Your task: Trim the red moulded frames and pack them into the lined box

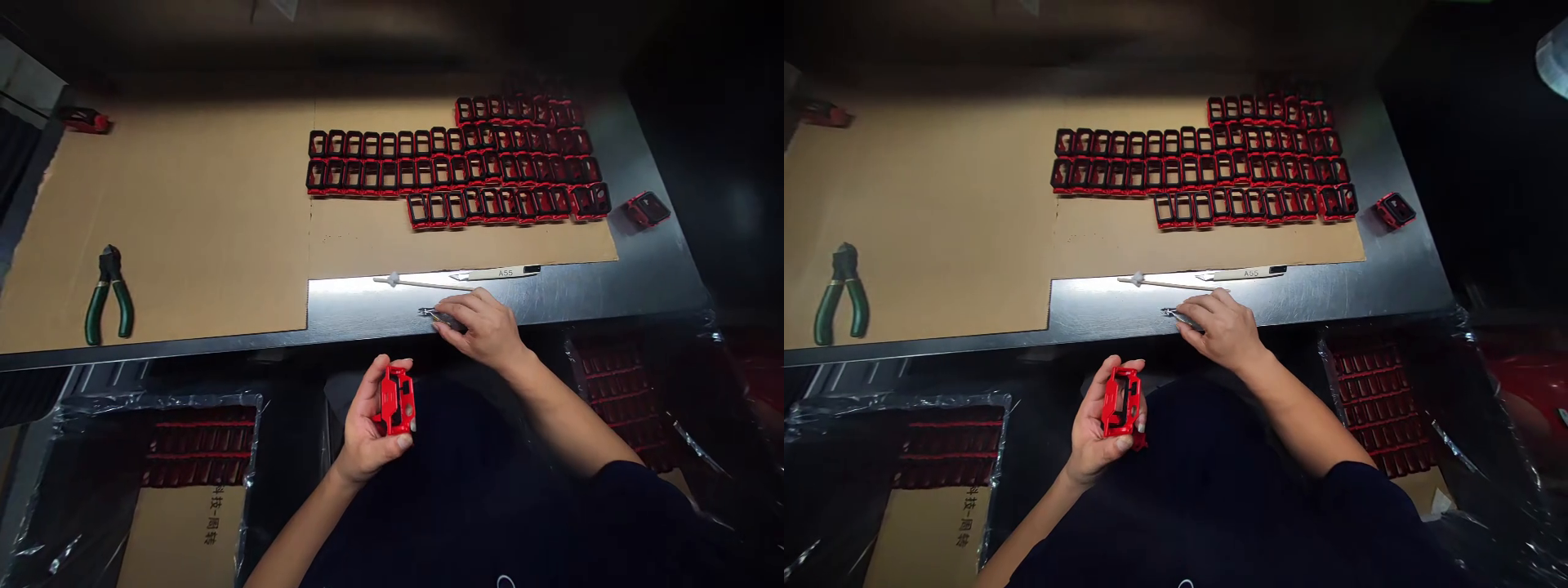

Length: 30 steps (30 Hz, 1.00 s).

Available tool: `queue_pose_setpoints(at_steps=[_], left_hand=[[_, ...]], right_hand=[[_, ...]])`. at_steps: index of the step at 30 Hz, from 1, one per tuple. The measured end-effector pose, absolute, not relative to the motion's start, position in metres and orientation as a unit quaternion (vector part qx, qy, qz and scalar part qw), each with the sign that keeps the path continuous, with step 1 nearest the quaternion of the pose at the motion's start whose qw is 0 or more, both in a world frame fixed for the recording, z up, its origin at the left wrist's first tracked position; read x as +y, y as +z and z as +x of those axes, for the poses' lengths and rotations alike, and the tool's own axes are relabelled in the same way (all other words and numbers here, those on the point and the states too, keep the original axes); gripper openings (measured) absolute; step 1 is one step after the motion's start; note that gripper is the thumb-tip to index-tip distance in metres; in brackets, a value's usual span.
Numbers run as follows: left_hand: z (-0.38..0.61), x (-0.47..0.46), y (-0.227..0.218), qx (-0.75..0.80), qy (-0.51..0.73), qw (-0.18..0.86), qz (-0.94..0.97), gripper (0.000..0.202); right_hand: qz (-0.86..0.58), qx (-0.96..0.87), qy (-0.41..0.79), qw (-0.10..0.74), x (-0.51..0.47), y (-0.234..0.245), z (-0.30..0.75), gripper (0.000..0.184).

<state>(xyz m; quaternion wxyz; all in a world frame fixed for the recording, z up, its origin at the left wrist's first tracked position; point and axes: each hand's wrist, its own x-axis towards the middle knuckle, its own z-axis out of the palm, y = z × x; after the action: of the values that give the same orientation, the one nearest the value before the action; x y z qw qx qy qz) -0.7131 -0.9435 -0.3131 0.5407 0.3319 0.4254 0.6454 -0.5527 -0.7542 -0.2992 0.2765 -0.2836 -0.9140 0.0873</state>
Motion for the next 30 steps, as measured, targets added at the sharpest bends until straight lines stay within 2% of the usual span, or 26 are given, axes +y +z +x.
queue_pose_setpoints(at_steps=[15,22,30], left_hand=[[-0.71,-0.942,-0.309,0.394,0.643,0.546,0.365,0.074],[-0.71,-0.945,-0.31,0.408,0.632,0.534,0.386,0.073],[-0.709,-0.946,-0.303,0.463,0.615,0.472,0.43,0.073]], right_hand=[[-0.315,-0.895,0.113,0.293,-0.759,-0.307,-0.552,0.021],[-0.307,-0.887,0.112,0.326,-0.761,-0.31,-0.553,0.02],[-0.294,-0.877,0.123,0.359,-0.762,-0.311,-0.551,0.024]])
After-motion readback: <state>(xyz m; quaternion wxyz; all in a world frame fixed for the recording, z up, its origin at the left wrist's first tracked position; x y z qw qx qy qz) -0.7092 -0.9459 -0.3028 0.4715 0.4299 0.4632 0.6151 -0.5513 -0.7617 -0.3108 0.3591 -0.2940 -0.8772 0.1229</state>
